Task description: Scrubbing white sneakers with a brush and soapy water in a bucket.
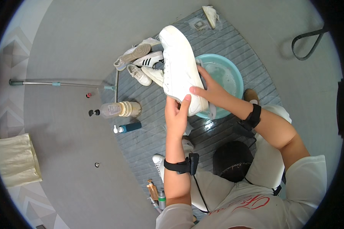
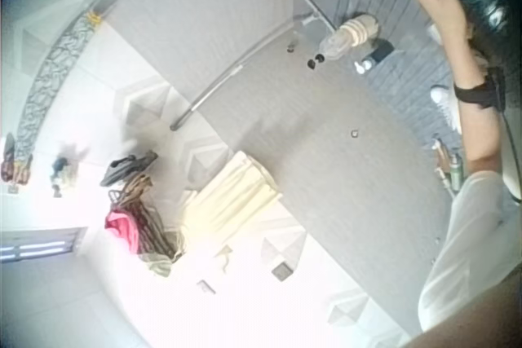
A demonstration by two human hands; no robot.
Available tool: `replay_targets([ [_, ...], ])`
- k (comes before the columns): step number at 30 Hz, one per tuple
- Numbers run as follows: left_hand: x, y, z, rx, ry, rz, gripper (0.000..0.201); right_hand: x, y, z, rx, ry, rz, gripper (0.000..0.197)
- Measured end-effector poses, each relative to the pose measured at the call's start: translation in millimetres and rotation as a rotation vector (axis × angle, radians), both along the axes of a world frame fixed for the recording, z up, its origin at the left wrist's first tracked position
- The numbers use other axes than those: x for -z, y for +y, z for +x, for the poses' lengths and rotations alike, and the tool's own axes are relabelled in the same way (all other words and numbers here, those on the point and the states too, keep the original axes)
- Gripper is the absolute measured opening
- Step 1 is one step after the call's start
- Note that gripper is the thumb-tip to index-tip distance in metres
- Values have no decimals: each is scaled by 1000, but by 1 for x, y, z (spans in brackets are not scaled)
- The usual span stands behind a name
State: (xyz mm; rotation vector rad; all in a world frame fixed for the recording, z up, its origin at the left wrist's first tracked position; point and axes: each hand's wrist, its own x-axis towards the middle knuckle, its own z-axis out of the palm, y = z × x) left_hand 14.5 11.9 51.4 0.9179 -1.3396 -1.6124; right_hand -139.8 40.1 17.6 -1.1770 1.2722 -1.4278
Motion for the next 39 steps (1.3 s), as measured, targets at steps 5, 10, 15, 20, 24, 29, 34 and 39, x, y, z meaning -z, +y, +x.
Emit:
replay_targets([
  [5,15,-8,9,21,-122,-2,38,-11,-18,-12,188,285,-50,58],
  [10,29,-15,7,32,-62,129,36,-26,-11,-15,111,515,-100,57],
  [15,31,-9,-7,-129,142,358,44,-26,15,5,-31,781,126,60],
  [20,21,-6,1,-122,296,581,47,-19,14,3,-72,798,-109,64],
  [24,23,-11,0,-136,319,620,47,-14,17,-2,-150,894,-188,66],
  [29,9,-7,-5,-124,328,549,56,-14,16,-10,-147,752,-168,64],
  [34,13,-19,17,-379,317,287,57,-5,1,-13,100,619,-281,61],
  [39,0,-37,75,-658,222,125,55,33,5,-17,-186,685,259,59],
])
